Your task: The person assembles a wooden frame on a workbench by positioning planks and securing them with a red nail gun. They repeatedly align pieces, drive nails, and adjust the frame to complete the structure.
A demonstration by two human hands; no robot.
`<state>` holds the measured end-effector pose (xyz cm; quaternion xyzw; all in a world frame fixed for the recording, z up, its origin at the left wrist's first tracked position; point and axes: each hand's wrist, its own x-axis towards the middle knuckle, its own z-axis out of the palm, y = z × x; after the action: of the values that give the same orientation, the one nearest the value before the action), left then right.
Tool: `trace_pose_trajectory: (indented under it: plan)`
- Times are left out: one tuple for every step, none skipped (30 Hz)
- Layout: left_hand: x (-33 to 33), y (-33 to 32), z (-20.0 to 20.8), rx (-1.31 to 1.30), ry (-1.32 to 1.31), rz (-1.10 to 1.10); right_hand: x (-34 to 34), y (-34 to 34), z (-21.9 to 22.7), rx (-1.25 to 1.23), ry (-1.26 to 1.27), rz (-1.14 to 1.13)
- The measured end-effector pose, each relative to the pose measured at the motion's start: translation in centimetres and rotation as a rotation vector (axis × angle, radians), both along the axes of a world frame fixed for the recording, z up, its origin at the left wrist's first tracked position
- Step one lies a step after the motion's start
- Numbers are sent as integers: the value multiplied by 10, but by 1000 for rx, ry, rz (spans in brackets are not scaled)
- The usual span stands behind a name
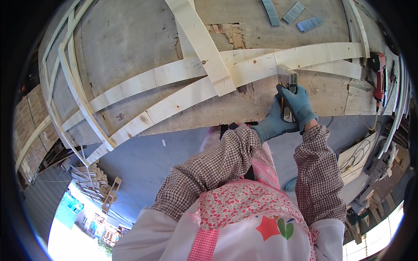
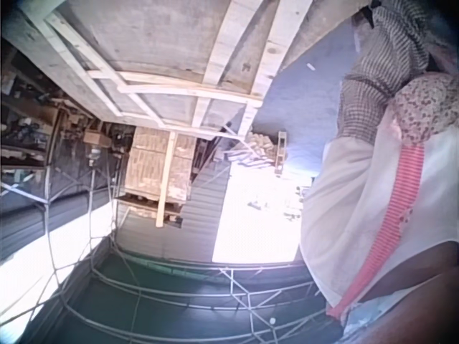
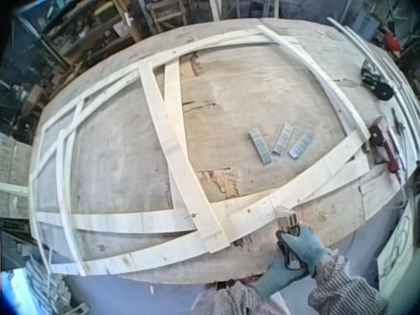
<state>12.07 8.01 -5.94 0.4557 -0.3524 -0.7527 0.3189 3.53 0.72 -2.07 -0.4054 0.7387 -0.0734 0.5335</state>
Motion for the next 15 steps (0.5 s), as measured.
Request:
trace_pose_trajectory:
  plan:
    - [-4,1,-2,4,6,13,-1,-2,0,11,26,33]
    - [-8,2,-3,21,31,41,-1,-6,2,22,52,67]
    - [-12,3,-5,36,55,70,-1,-9,5,32,78,102]
    - [-14,3,-5,53,79,99,0,-12,9,16,114,151]
    - [-14,3,-6,31,66,108,2,-15,13,-1,149,201]
    - [-15,3,-8,9,53,118,5,-17,16,-19,183,252]
    - [-13,0,-4,-9,41,123,8,-18,16,-1,245,283]
    - [-11,-2,0,57,87,124,10,-20,16,16,307,314]
    - [-9,-3,5,123,132,124,13,-21,15,34,368,345]
    - [-4,-7,10,181,173,130,16,-20,14,9,412,327]
    - [-1,-10,11,191,51,58,19,-18,11,-16,456,307]
    - [1,-12,11,202,-71,-15,21,-16,9,-40,501,286]
    - [3,-13,10,212,-192,-88,22,-15,9,-33,486,263]
    - [4,-13,6,210,-221,-118,24,-15,9,-25,472,238]
    - [6,-13,-1,207,-250,-149,24,-14,9,-17,457,213]
